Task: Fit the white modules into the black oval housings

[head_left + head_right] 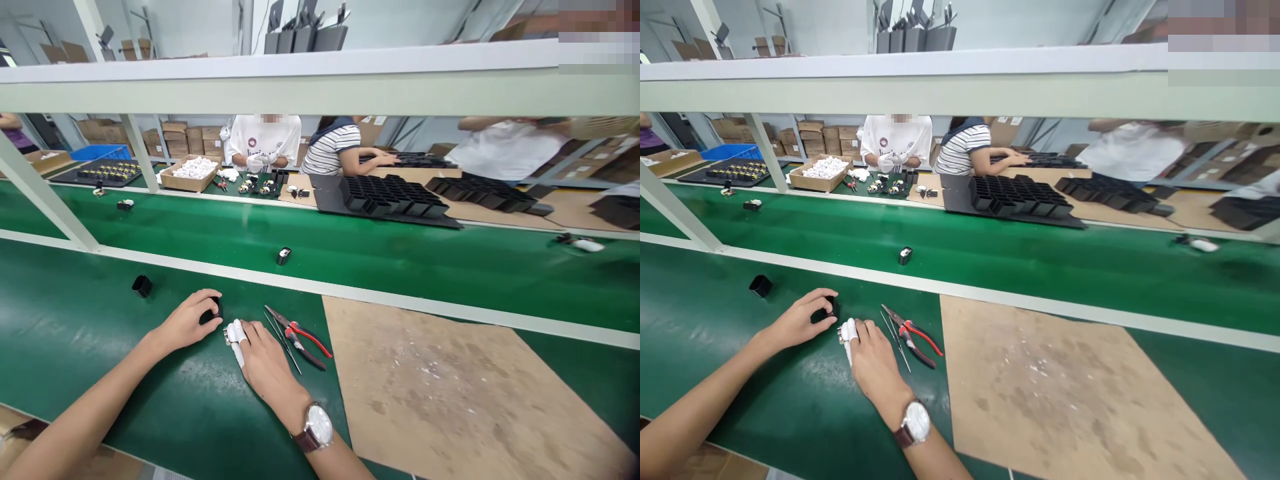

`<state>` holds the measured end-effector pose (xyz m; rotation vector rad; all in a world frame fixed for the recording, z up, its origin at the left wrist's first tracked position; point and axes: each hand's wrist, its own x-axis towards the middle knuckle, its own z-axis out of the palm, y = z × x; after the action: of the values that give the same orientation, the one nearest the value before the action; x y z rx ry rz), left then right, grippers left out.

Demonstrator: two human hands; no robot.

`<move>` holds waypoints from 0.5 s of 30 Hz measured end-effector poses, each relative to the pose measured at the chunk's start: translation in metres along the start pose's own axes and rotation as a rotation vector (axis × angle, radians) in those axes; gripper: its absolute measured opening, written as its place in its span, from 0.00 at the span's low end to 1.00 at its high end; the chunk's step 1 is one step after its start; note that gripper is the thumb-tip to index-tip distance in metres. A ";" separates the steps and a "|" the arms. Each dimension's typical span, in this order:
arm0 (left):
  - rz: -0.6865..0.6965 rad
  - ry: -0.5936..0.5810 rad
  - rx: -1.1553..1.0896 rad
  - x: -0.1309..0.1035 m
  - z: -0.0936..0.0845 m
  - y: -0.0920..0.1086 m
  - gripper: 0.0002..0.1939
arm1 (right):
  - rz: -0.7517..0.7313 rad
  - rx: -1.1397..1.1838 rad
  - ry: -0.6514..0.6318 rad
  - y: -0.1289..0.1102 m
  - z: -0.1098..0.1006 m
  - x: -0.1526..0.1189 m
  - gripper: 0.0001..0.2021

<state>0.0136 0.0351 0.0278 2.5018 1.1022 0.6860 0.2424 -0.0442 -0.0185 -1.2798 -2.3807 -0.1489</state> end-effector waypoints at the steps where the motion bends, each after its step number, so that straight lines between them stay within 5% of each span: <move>1: -0.005 0.017 -0.029 -0.001 0.003 -0.002 0.03 | 0.014 0.032 0.007 0.001 -0.002 0.000 0.20; 3: -0.018 0.059 -0.095 -0.006 0.007 -0.006 0.06 | 0.059 0.104 0.032 0.003 -0.007 0.001 0.20; 10: -0.116 0.061 -0.237 -0.025 0.017 -0.018 0.41 | 0.031 0.231 0.037 0.008 -0.010 0.002 0.23; 15: -0.149 0.029 -0.274 -0.030 0.018 -0.017 0.47 | 0.040 0.295 0.090 0.007 -0.013 0.005 0.19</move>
<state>-0.0041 0.0221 -0.0038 2.1637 1.1085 0.7757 0.2504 -0.0401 -0.0058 -1.1545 -2.2008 0.1493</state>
